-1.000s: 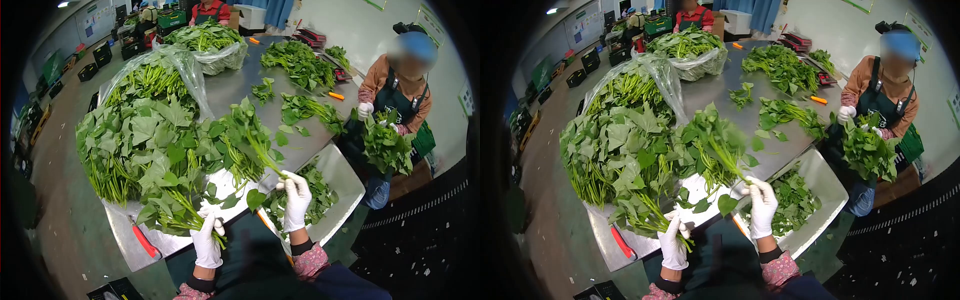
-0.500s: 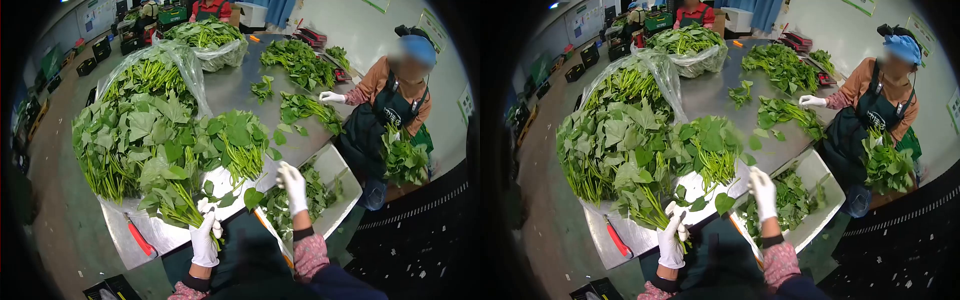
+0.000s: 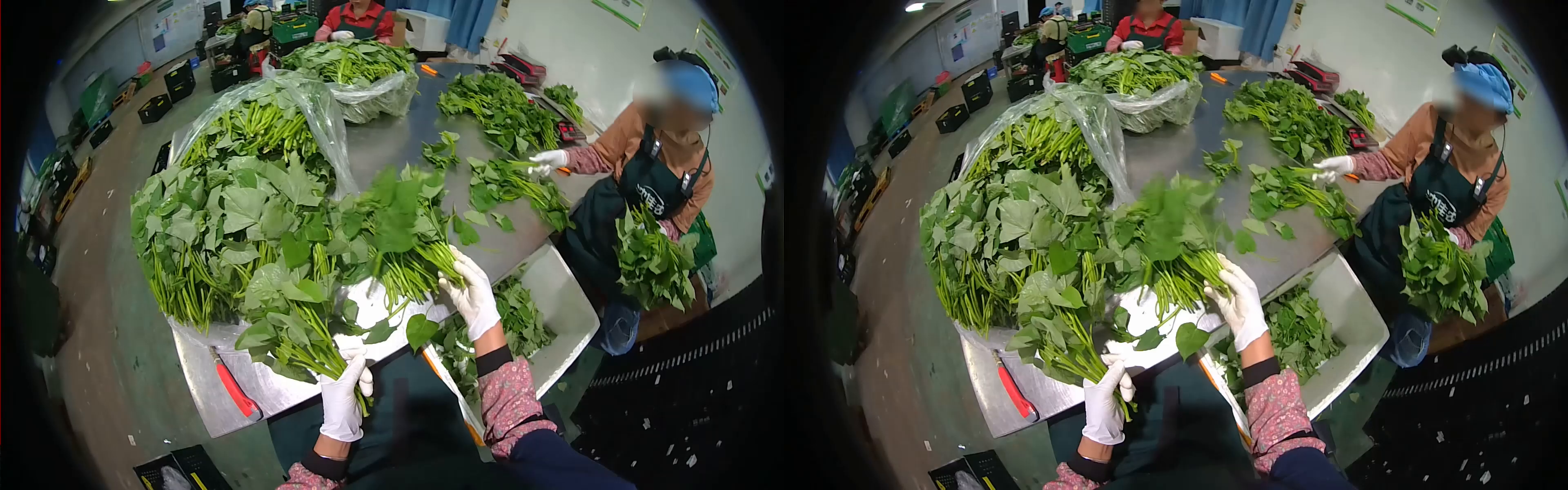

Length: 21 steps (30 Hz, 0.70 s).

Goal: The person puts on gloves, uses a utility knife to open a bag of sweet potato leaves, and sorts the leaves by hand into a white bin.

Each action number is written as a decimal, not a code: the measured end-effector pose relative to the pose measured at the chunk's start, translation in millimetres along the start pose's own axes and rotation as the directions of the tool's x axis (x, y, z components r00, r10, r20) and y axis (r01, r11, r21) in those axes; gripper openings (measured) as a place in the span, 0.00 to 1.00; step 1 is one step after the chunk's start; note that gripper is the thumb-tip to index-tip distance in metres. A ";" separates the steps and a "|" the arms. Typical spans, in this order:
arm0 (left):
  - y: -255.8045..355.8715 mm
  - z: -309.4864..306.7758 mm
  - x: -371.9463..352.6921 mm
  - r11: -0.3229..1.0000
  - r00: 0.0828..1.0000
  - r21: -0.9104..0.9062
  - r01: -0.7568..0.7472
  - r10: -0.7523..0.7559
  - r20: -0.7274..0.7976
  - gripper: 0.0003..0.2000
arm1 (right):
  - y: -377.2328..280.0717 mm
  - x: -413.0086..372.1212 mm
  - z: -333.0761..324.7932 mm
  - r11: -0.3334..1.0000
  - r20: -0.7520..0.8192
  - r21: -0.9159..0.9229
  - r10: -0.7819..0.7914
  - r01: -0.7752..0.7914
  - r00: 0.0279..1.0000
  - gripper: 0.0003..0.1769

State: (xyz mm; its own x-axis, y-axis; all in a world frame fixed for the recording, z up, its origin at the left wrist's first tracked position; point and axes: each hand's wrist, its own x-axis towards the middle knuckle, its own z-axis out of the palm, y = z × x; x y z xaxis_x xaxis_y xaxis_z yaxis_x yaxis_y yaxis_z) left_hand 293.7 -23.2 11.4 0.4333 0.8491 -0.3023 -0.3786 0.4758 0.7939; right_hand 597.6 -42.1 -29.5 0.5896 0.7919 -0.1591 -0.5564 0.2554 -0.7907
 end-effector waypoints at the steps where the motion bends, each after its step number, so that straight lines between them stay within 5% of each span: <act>1: -0.6 1.0 -1.2 1.000 1.000 0.019 0.006 -0.007 0.015 0.05 | 5.7 -1.3 -7.9 0.999 -0.052 0.037 0.021 -0.020 0.998 0.21; 2: -1.8 1.4 -1.1 1.000 1.000 0.007 0.013 -0.013 0.016 0.05 | 11.7 0.3 -17.7 0.997 -0.098 0.076 0.041 -0.033 0.994 0.21; 5: -1.3 -0.9 -1.9 0.999 1.000 0.035 0.014 -0.014 0.000 0.04 | 18.8 6.7 -30.3 0.960 -0.334 -0.263 0.005 -0.098 0.943 0.18; 6: -1.4 -3.1 -0.5 1.000 1.000 0.029 -0.010 0.010 -0.013 0.03 | 16.3 5.1 -35.5 0.843 -0.386 -0.521 -0.093 -0.134 0.918 0.15; 7: -2.6 -6.2 0.2 0.999 0.999 0.022 -0.031 0.032 -0.032 0.03 | 32.0 20.0 -75.2 0.554 -0.175 -0.828 -0.399 0.084 0.900 0.15; 10: -3.0 -7.8 0.7 0.999 0.995 0.024 -0.044 0.046 -0.085 0.02 | 1.1 -7.0 -36.1 0.107 0.005 -0.984 -0.773 0.139 0.634 0.14; 13: -6.5 -6.7 1.5 0.999 0.996 0.030 -0.033 0.035 -0.087 0.02 | -0.6 -24.9 11.3 0.441 -0.013 -0.850 -0.566 0.290 0.824 0.11; 15: -6.8 -3.5 2.5 0.998 0.997 0.050 -0.024 0.028 -0.070 0.02 | 4.9 -44.0 51.0 0.427 0.041 -0.869 -0.444 0.252 0.895 0.09; 16: -8.3 -3.8 2.6 0.999 0.997 0.045 -0.022 0.025 -0.075 0.03 | 24.8 -36.2 48.7 0.247 0.217 -0.877 -0.561 0.412 0.799 0.09; 21: -7.0 -4.9 -0.1 0.995 0.996 0.084 -0.047 0.054 -0.073 0.03 | 73.3 -4.1 82.7 -0.296 0.318 -0.929 -0.329 0.223 0.889 0.20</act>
State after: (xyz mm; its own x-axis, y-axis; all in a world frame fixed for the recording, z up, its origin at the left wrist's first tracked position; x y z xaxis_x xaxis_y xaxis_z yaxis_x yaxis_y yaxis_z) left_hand 292.2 -25.5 3.3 0.3511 0.8879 -0.2972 -0.3290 0.4142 0.8487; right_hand 505.9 19.3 -37.9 0.5210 0.7966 0.3066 0.8398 -0.4142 -0.3509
